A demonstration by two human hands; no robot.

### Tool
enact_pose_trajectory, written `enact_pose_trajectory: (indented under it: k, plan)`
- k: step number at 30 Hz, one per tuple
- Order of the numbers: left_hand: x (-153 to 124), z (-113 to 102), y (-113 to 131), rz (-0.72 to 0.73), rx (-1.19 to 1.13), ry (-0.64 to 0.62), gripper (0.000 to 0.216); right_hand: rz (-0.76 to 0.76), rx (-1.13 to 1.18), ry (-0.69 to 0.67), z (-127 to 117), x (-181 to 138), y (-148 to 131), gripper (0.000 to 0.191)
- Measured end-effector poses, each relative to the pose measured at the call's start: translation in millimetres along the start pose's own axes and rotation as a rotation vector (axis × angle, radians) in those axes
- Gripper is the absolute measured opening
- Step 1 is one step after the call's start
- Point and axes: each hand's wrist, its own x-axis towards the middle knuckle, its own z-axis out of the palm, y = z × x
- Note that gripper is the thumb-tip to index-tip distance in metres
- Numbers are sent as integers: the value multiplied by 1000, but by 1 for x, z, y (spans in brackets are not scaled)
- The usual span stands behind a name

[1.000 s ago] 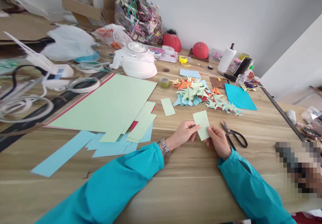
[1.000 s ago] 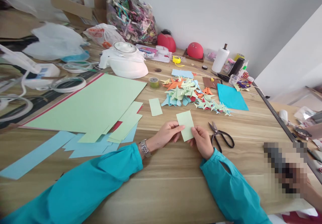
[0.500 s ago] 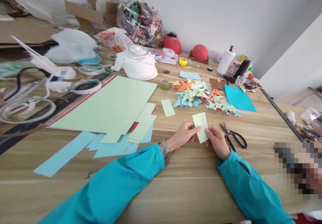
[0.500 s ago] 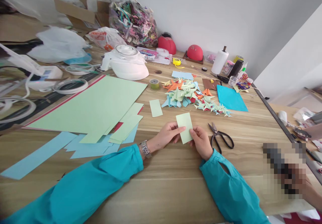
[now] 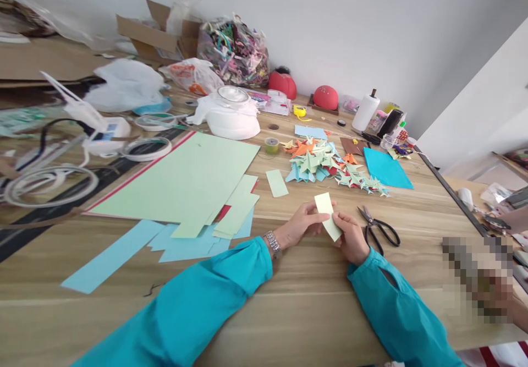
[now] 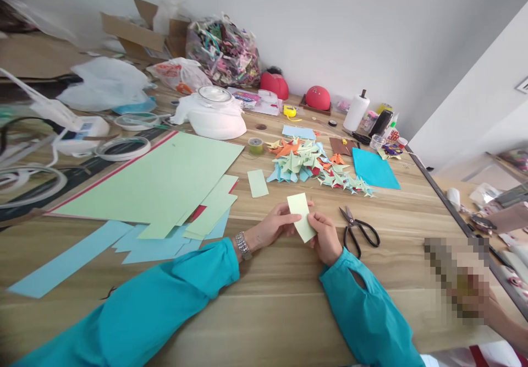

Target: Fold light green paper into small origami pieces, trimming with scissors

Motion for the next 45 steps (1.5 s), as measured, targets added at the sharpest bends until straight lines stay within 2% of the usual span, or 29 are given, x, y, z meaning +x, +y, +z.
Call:
enact_pose_trajectory:
  k: [4,9,13,23,31,35,39,45]
  plan:
    - [2,-2,-1,1,-110,-38,49,62,122,-95,5,2,-3,28]
    - [6,-1,-3,40,-106,34,47,4,66,-78,8,1,-6,35]
    - [7,1,-4,20,-76,109,50,-62,22,-152,6,3,-5,35]
    - [8,0,0,-67,-94,161,52,-44,64,-225,-1,8,-6,32]
    - [7,1,1,-83,-89,105,48,-21,62,-167,-5,6,-5,31]
    - [7,-1,0,-68,-110,89,38,-6,83,-82,-2,4,-5,28]
    - [6,-3,-1,-30,-91,94,31,-83,64,22,1,1,0,26]
    - [7,-4,-4,8,14,89,33,-169,-120,-53,-3,-3,2,39]
